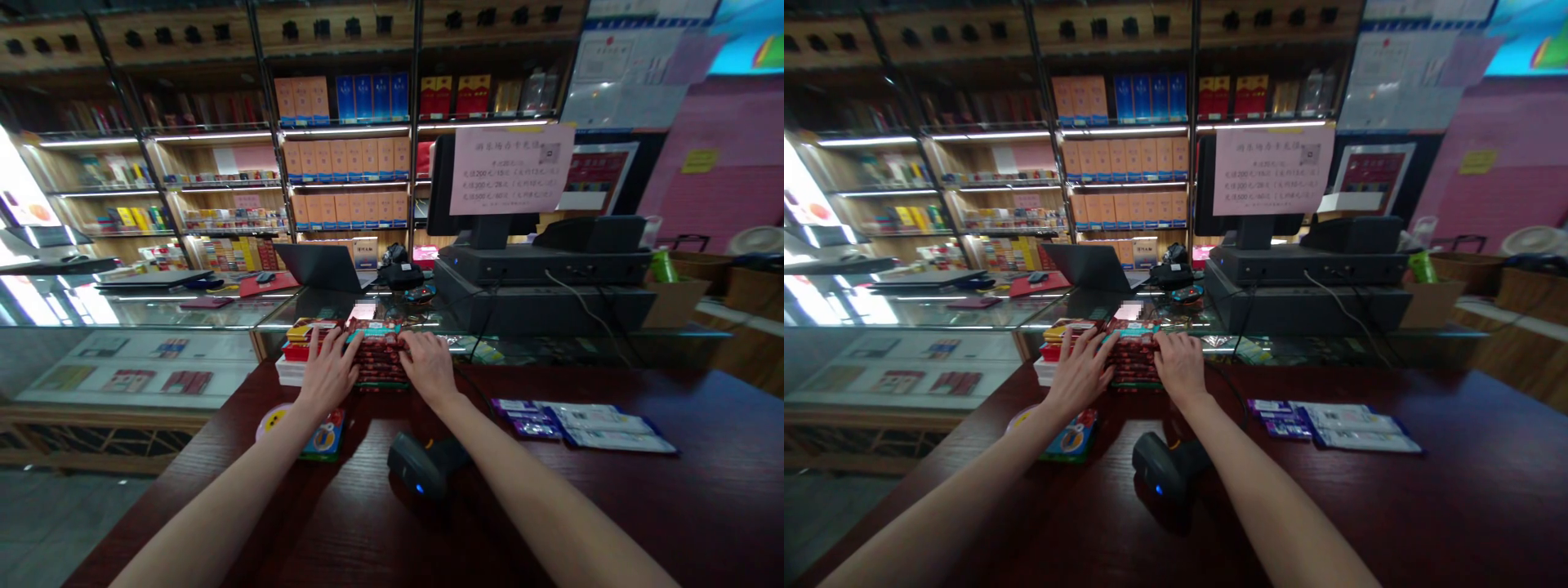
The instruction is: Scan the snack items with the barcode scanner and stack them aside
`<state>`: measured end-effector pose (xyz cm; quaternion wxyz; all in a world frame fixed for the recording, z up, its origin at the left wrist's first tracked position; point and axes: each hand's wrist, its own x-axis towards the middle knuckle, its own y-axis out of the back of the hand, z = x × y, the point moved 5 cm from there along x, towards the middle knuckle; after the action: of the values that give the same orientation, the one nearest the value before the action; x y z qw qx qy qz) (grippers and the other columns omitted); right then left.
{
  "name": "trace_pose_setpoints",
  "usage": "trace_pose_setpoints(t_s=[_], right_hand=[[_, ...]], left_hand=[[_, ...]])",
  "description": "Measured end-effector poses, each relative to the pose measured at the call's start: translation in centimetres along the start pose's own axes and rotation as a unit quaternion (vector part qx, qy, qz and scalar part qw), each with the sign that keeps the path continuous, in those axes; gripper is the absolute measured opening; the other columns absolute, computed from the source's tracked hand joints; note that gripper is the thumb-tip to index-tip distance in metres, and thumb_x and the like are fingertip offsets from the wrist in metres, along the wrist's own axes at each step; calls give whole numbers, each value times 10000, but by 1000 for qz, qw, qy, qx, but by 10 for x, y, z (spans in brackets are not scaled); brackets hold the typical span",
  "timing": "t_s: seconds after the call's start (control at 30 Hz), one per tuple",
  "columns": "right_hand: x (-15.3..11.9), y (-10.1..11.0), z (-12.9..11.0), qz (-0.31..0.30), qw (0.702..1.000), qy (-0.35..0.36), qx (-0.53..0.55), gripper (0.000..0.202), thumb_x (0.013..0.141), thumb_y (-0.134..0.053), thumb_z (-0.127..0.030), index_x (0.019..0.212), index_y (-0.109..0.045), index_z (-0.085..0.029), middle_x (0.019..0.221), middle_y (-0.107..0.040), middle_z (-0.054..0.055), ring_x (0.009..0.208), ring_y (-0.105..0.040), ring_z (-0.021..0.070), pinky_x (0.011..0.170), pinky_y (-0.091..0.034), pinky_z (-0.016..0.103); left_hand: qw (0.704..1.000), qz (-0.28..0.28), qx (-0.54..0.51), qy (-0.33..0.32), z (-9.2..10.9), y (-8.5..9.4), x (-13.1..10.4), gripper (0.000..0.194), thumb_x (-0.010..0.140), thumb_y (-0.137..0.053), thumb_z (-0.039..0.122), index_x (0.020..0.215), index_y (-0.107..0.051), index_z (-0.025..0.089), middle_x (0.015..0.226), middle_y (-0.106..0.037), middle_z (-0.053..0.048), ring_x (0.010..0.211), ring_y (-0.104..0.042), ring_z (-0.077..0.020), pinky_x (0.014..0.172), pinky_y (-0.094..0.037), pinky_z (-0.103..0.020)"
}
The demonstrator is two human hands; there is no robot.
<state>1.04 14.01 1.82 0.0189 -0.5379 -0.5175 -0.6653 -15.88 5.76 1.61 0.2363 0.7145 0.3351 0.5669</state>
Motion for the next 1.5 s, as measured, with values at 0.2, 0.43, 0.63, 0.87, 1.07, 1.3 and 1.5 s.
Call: trace_pose_setpoints(t_s=[0.2,0.43,0.63,0.87,1.07,1.3,1.5], right_hand=[[3,4,-1,3,999,50,-10,193,927,-534,-153,1067,-637,-236,981,-717,78,976,-547,259,860,-325,379],[-11,-1,9,5,999,35,32,202,892,-512,-91,985,-640,-217,992,-684,72,977,-550,244,877,-339,362],[-15,-5,12,-3,999,47,27,199,912,-561,-149,1057,-680,-220,1038,-685,66,1011,-543,244,887,-343,375],[-13,-8,14,-5,999,44,17,173,931,-582,-191,1058,-695,-223,1039,-707,67,1009,-550,248,871,-341,387],[-14,-7,12,4,999,40,23,181,967,-543,-240,1051,-702,-226,1008,-729,65,983,-561,241,867,-336,386],[-11,-10,10,20,999,49,7,184,975,-532,-241,955,-714,-225,926,-740,56,920,-571,229,842,-312,374],[-10,-10,13,10,999,31,0,187,970,-519,-191,942,-702,-214,843,-744,43,820,-604,198,818,-301,339]], left_hand=[[1000,5,-16,5,-1,-1,0,598,883,-562,276,1465,-451,203,1361,-594,-131,1353,-429,-314,1229,-106,-576],[1000,5,-16,10,0,0,-1,575,890,-562,288,1450,-467,201,1367,-591,-126,1362,-422,-307,1233,-93,-566],[1000,-2,-8,11,0,-1,-1,581,892,-558,288,1458,-456,205,1366,-592,-124,1361,-426,-307,1228,-105,-577],[1000,-5,-10,11,1,0,0,573,895,-547,291,1454,-461,198,1350,-602,-129,1352,-434,-306,1226,-115,-576],[1000,-2,-13,8,1,-1,0,564,901,-535,289,1453,-465,196,1358,-598,-137,1357,-425,-312,1225,-116,-581],[1000,-5,-9,4,0,-1,0,574,902,-540,286,1462,-452,198,1363,-591,-130,1354,-429,-307,1227,-101,-576],[1000,1,-20,5,3,-3,1,583,897,-544,278,1469,-441,220,1389,-578,-117,1370,-414,-304,1228,-100,-578]])
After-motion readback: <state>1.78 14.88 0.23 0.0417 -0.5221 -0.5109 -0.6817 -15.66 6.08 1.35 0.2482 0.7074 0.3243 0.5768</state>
